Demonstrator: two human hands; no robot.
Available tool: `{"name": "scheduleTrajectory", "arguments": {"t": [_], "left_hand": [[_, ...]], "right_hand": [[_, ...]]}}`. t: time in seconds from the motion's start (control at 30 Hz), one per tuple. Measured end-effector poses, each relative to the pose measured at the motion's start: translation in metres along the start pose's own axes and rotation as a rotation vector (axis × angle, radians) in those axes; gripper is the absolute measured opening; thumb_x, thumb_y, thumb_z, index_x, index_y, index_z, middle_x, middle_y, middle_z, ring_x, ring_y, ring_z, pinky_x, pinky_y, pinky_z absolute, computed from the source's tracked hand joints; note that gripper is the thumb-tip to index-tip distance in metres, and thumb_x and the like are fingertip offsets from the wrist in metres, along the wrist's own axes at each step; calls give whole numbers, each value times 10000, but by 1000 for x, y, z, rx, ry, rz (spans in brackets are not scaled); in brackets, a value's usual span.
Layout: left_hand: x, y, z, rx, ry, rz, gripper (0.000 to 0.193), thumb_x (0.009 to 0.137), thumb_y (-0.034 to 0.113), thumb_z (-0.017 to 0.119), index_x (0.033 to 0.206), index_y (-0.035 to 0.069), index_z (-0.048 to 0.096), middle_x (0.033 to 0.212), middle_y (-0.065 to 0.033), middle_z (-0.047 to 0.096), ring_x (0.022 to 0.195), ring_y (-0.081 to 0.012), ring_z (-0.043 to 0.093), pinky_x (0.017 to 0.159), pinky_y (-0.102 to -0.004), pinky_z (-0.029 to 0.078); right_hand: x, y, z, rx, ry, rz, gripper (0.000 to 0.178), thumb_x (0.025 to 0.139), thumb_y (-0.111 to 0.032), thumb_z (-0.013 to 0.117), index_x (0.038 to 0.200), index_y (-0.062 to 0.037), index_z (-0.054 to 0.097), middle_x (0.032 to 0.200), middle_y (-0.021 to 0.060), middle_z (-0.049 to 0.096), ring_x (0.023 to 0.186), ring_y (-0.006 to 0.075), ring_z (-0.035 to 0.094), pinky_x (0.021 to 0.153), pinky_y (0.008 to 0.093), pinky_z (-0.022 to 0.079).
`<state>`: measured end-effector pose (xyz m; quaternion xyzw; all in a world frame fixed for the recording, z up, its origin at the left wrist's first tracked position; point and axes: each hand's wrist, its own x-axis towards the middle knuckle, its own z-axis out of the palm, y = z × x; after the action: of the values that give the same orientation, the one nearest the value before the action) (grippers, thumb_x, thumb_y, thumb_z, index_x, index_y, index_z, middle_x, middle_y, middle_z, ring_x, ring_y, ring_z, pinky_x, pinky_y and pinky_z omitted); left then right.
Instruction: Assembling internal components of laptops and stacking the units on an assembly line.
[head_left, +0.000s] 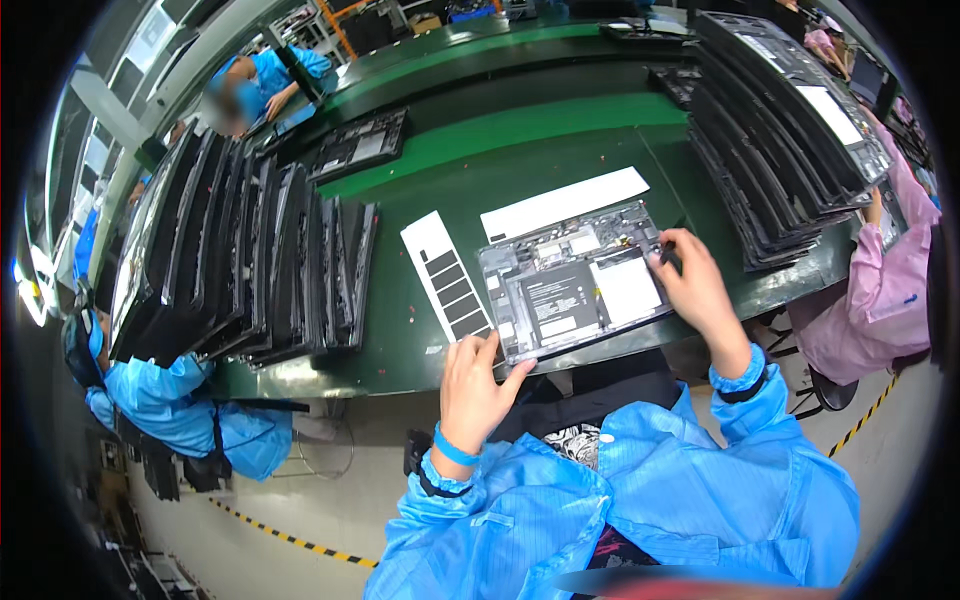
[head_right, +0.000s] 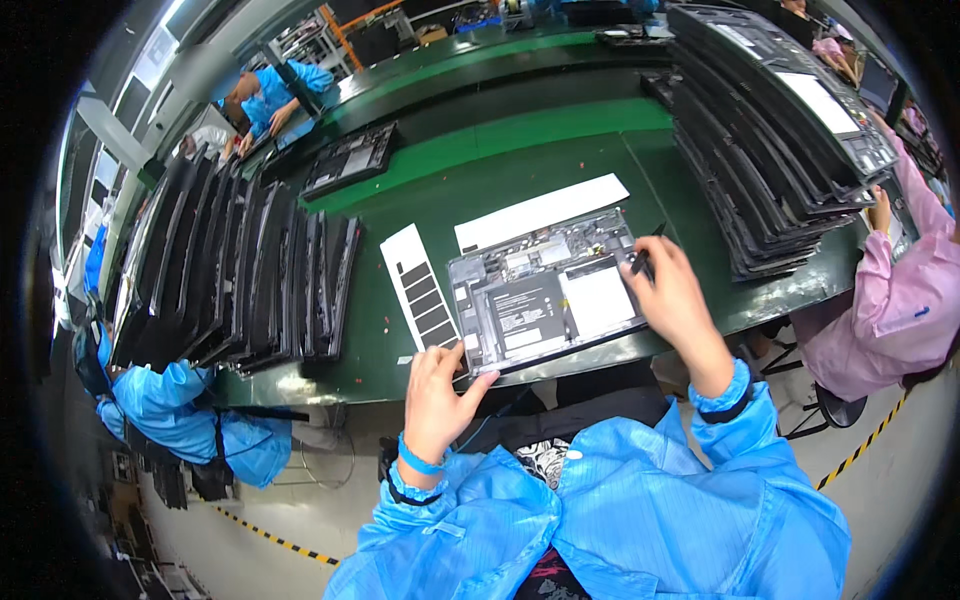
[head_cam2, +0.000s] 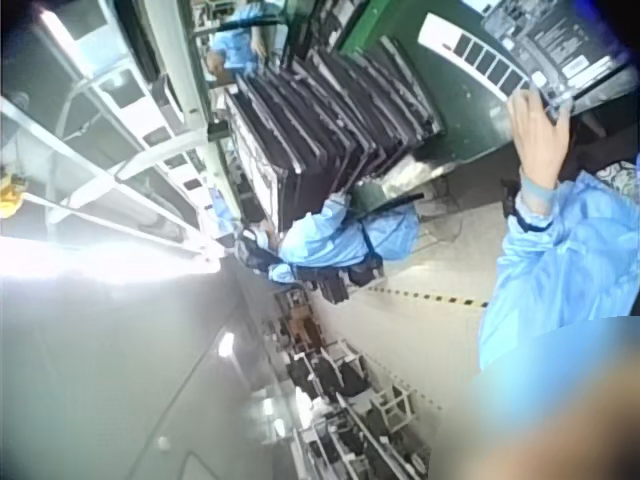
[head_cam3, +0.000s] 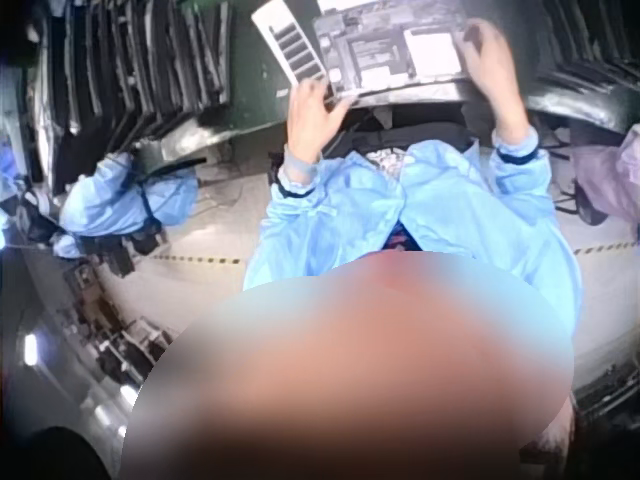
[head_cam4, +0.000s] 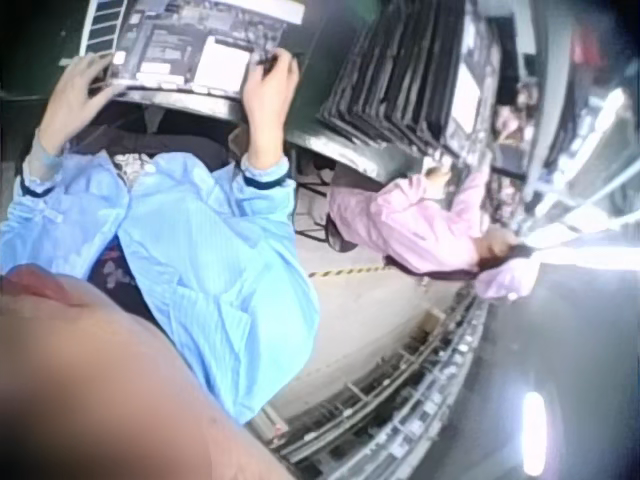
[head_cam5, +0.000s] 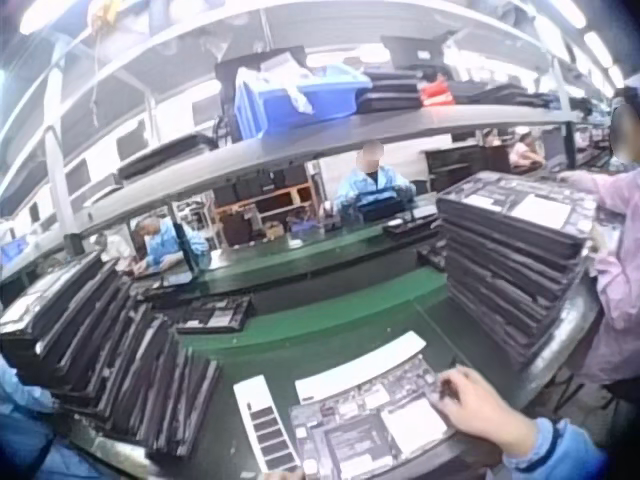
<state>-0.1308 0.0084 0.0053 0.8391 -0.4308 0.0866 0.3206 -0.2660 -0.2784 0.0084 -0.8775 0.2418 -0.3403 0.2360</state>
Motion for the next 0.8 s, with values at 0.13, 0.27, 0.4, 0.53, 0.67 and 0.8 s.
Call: {"name": "scheduleTrajectory", "arguments": {"t": [0.13, 0.27, 0.4, 0.53, 0.67, 0.8], "left_hand": [[33, 1, -34, -38, 59, -24, 208, 780, 202, 721, 858, 20, 659, 731, -98, 559, 717, -276, 533, 670, -376, 437], [102, -22, -37, -133, -146, 168, 286, 859, 229, 656, 1011, -14, 642, 996, -178, 642, 965, -343, 610, 857, -396, 475], [143, -69, 8, -39, -440, 216, 449, 936, 362, 559, 1240, 32, 587, 1371, -192, 500, 1310, -400, 411, 1058, -431, 367], [146, -82, 26, 23, -490, 211, 583, 930, 510, 495, 1366, 123, 502, 1477, -109, 404, 1385, -349, 318, 1107, -500, 264], [144, -74, 17, 30, -473, 211, 496, 934, 392, 538, 1366, 150, 502, 1466, -132, 414, 1378, -373, 314, 1120, -467, 251], [146, -82, 16, 27, -513, 207, 502, 930, 387, 547, 1367, 143, 498, 1462, -136, 418, 1376, -373, 318, 1122, -461, 246]], "right_hand": [[43, -46, -22, 149, -98, 149, 243, 970, -242, 530, 1009, -20, 619, 709, 142, 631, 590, 226, 599, 573, 322, 464], [86, -87, 32, 770, -441, 59, 405, 975, -329, 537, 1077, 52, 627, 809, 97, 694, 619, 135, 628, 603, 262, 512], [114, -79, 101, 712, -535, 123, 306, 949, -250, 587, 1005, 47, 631, 819, 101, 688, 661, 123, 636, 610, 251, 527], [117, -58, 125, 589, -466, 189, 249, 895, -208, 620, 906, 39, 649, 748, 112, 680, 649, 156, 668, 613, 281, 534], [115, -56, 129, 671, -393, 210, 241, 901, -207, 602, 924, 28, 647, 750, 106, 677, 675, 157, 669, 630, 288, 530], [113, -63, 127, 721, -416, 276, 243, 899, -207, 606, 927, 30, 647, 752, 106, 678, 686, 167, 676, 635, 292, 531]]}}
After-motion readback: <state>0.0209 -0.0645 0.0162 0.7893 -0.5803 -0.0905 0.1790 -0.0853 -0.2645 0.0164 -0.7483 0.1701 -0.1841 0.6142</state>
